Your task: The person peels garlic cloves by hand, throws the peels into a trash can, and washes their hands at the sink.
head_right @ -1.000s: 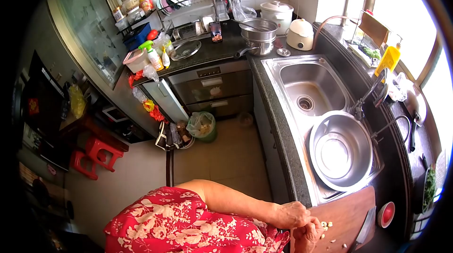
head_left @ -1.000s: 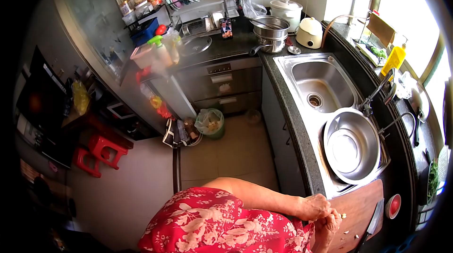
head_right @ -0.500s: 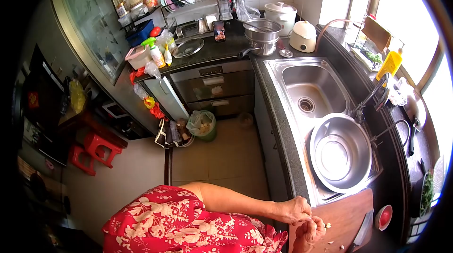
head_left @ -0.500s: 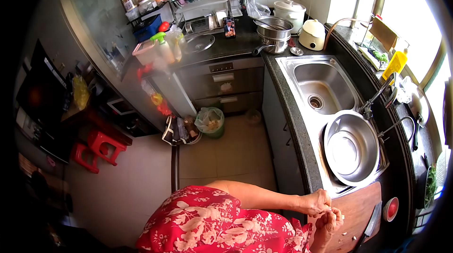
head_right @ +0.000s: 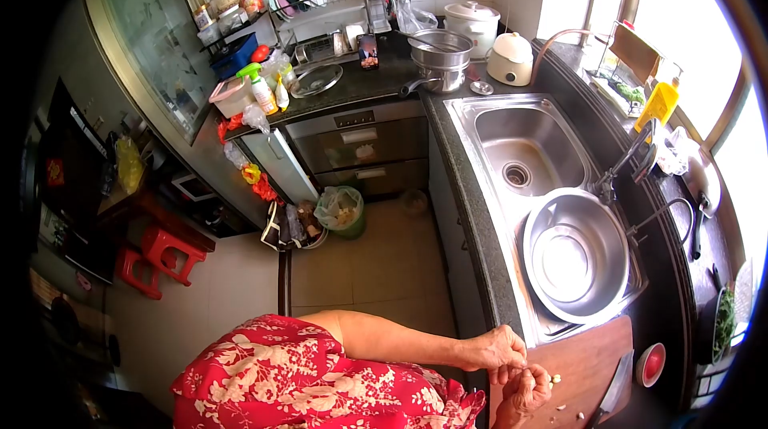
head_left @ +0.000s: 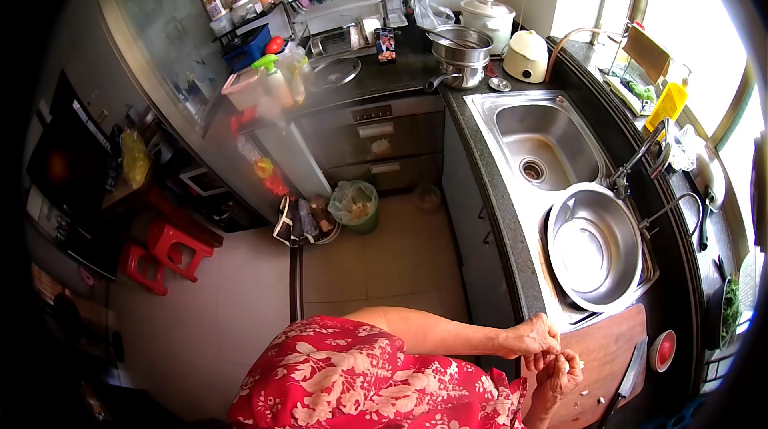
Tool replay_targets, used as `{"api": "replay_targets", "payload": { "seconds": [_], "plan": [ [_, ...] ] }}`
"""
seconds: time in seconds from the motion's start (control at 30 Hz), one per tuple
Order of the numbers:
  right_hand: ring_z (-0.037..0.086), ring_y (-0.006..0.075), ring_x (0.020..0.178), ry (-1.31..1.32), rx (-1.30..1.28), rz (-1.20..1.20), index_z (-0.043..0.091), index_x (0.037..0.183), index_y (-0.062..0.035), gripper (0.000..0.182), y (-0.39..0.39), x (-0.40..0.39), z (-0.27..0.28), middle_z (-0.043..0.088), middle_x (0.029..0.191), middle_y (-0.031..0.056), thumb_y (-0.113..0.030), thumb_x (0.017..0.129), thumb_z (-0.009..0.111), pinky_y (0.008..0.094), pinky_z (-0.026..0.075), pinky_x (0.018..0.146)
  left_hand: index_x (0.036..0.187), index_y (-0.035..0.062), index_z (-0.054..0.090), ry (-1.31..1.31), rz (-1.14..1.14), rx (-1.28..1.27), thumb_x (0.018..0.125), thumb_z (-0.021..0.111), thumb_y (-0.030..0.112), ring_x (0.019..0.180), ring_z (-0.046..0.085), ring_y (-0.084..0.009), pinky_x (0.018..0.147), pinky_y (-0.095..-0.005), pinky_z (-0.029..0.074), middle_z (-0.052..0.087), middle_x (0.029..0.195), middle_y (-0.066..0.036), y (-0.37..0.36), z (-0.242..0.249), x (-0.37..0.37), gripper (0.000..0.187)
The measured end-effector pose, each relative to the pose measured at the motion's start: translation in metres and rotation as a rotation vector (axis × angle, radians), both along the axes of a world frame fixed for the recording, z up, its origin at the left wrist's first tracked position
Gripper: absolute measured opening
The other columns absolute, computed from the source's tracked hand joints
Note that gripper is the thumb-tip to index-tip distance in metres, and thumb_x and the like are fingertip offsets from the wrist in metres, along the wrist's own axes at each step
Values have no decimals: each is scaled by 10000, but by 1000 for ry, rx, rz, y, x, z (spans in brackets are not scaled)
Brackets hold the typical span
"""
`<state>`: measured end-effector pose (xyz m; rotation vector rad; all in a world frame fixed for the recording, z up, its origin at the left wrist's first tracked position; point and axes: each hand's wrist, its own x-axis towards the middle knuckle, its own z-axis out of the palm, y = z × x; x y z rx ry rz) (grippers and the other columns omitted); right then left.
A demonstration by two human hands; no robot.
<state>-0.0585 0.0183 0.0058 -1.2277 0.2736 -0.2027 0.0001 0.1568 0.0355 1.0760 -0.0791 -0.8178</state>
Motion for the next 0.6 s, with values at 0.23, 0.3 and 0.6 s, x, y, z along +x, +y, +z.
{"api": "replay_targets", "payload": {
  "seconds": [0.23,0.3,0.6],
  "plan": [
    [304,-2,369,-5,-310,45,525,788,-11,91,-2,1,2,413,516,-52,-91,829,513,155,185,330,699,-27,551,-84,3,20,697,532,68,438,551,-127,350,-222,446,552,555,-80,0,-4,1,97],
    [312,-2,373,-62,-356,111,532,797,-6,120,-6,0,0,426,514,-43,-116,840,512,157,190,332,714,-28,545,-92,9,19,703,536,65,434,549,-125,349,-220,445,552,554,-81,1,-3,1,94],
    [320,4,367,-41,-325,206,549,835,14,163,-9,2,7,466,529,-19,-145,853,518,158,197,335,721,-13,508,-192,-3,57,781,522,60,411,536,-111,317,-215,422,534,532,-67,-2,-2,2,96]
  ]
}}
